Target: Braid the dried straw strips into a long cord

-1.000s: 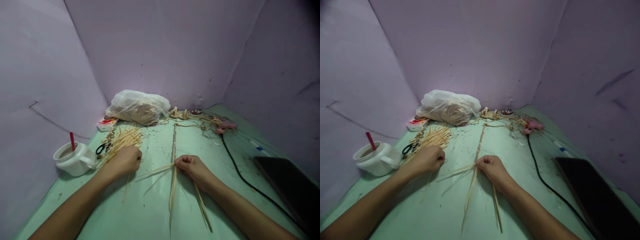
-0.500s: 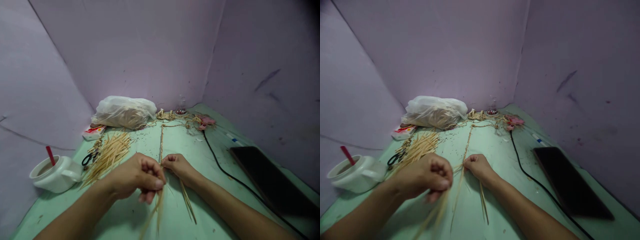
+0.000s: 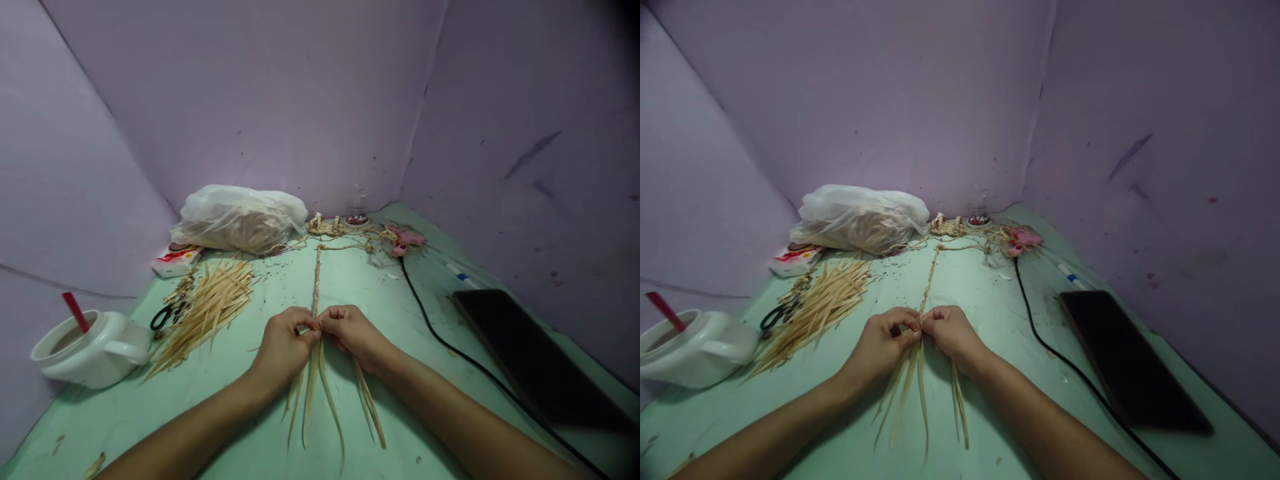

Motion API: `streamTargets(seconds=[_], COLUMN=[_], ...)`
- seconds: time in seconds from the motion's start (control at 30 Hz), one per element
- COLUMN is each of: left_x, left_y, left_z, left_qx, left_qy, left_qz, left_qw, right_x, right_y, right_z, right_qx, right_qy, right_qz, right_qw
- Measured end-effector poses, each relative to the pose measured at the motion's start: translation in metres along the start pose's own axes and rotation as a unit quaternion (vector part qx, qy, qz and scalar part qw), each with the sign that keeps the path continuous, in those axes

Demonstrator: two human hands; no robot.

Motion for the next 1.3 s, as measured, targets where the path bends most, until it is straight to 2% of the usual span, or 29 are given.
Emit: streamTargets(seconds=[0.1, 0.33, 0.57, 0.77, 0.93, 1.2, 1.3], left_x=[0.003, 0.004, 0.006, -0.002, -0.005, -0.008, -0.008], left_y=[0.003, 0.009, 0.009, 0.007, 0.008, 0.013, 0.015], left_z=[-0.004, -0.014, -0.014, -0.006, -0.005, -0.005, -0.005], left_qx=[-0.036, -0.074, -0.091, -0.022, -0.052, -0.114, -0.113], left_qy=[-0.010, -0.030, -0.059, -0.032, -0.040, -0.154, -0.144], left_qz=[-0.025, -0.026, -0.055, -0.029, -0.023, -0.019, -0.030], left_qw=[0.999, 0.996, 0.993, 0.999, 0.998, 0.981, 0.983], right_x=[0.000, 0.002, 0.002, 0.002, 0.002, 0.002, 0.003], right_y=[0.000, 0.000, -0.002, -0.002, -0.002, -0.003, -0.002], right_z=[0.001, 0.001, 0.000, 0.000, -0.001, -0.001, 0.000], right_qx=[-0.003, 0.004, 0.018, 0.016, 0.007, 0.005, 0.008], right_qy=[-0.001, -0.007, -0.009, 0.006, -0.011, -0.008, -0.006], right_qz=[0.001, -0.004, -0.004, -0.009, -0.006, -0.010, -0.014], right_qw=[1.000, 1.000, 1.000, 1.000, 1.000, 1.000, 1.000])
Point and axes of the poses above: each hand's wrist, its own y-axis towards the middle knuckle, its own x-axis out of the palm, z = x × y, the point moved 3 cm from there along y, towards the middle knuckle, and after that the axes turned 3 degrees about -x, right-handed, at the moved point
